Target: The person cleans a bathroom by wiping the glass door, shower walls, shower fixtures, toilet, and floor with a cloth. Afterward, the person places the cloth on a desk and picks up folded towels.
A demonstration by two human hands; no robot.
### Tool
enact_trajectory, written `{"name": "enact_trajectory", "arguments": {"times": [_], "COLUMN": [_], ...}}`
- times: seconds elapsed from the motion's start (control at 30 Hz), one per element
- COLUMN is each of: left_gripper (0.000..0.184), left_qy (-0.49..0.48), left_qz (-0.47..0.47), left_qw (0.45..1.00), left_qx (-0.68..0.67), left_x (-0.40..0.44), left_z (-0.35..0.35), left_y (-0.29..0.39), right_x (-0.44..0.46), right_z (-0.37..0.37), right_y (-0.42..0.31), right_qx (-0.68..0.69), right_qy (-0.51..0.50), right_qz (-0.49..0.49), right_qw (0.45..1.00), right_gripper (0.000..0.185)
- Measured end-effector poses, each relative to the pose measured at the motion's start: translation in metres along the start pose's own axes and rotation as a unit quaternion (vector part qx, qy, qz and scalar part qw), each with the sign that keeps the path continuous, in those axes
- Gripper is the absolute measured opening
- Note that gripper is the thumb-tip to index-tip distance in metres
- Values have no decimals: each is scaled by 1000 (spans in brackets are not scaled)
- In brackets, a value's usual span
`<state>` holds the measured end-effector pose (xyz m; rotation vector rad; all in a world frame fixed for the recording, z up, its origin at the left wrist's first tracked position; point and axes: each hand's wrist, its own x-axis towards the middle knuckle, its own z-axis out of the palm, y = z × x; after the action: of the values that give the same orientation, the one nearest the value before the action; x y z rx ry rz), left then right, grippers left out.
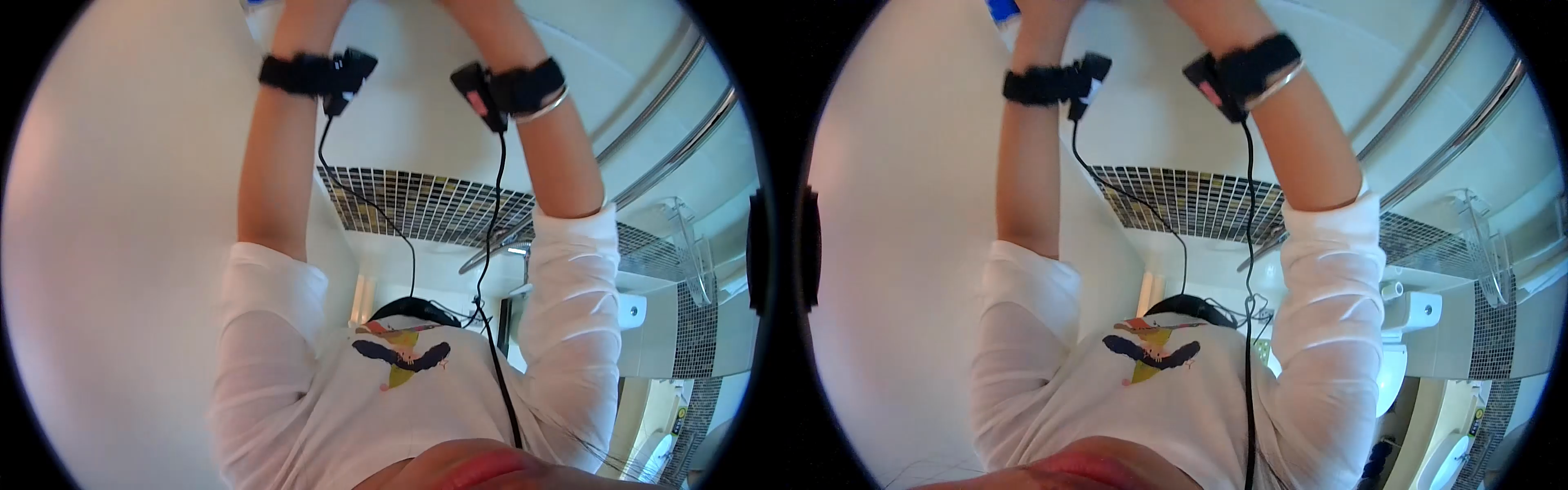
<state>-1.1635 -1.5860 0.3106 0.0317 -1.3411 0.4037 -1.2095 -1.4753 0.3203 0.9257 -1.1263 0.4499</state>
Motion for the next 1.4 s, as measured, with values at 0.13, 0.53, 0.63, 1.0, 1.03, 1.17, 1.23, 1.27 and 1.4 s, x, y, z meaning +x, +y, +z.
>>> {"name": "enact_trajectory", "arguments": {"times": [0.13,0.53,0.63,1.0,1.03,1.17,1.23,1.27,1.4], "left_gripper": [55,63,65,63,63,61,58,56,53], "left_qy": [-118,-316,-424,-393,-358,-342,-302,-284,-79], "left_qz": [-96,-171,-188,-248,-244,-195,-157,-139,8], "left_qw": [988,929,882,868,884,907,931,942,993], "left_qx": [-9,-89,-78,-173,-176,-147,-133,-115,-91], "left_x": [-85,-367,-421,-297,-279,-186,-130,-97,24], "left_z": [-42,-112,-141,-114,-103,-75,-58,-49,5], "left_y": [24,77,99,114,114,115,114,114,120], "right_x": [-77,-322,-359,-280,-262,-194,-152,-128,-33], "right_z": [-22,-67,-88,-106,-105,-97,-95,-94,-85], "right_y": [-46,-154,-169,-123,-113,-63,-37,-23,36], "right_qx": [8,32,76,62,31,-19,-41,-60,-66], "right_qy": [-120,-397,-486,-451,-413,-324,-293,-265,-97], "right_qz": [22,44,48,124,124,133,138,156,178], "right_qw": [993,916,870,882,902,937,945,949,977], "right_gripper": [55,56,54,51,51,51,50,50,49]}}
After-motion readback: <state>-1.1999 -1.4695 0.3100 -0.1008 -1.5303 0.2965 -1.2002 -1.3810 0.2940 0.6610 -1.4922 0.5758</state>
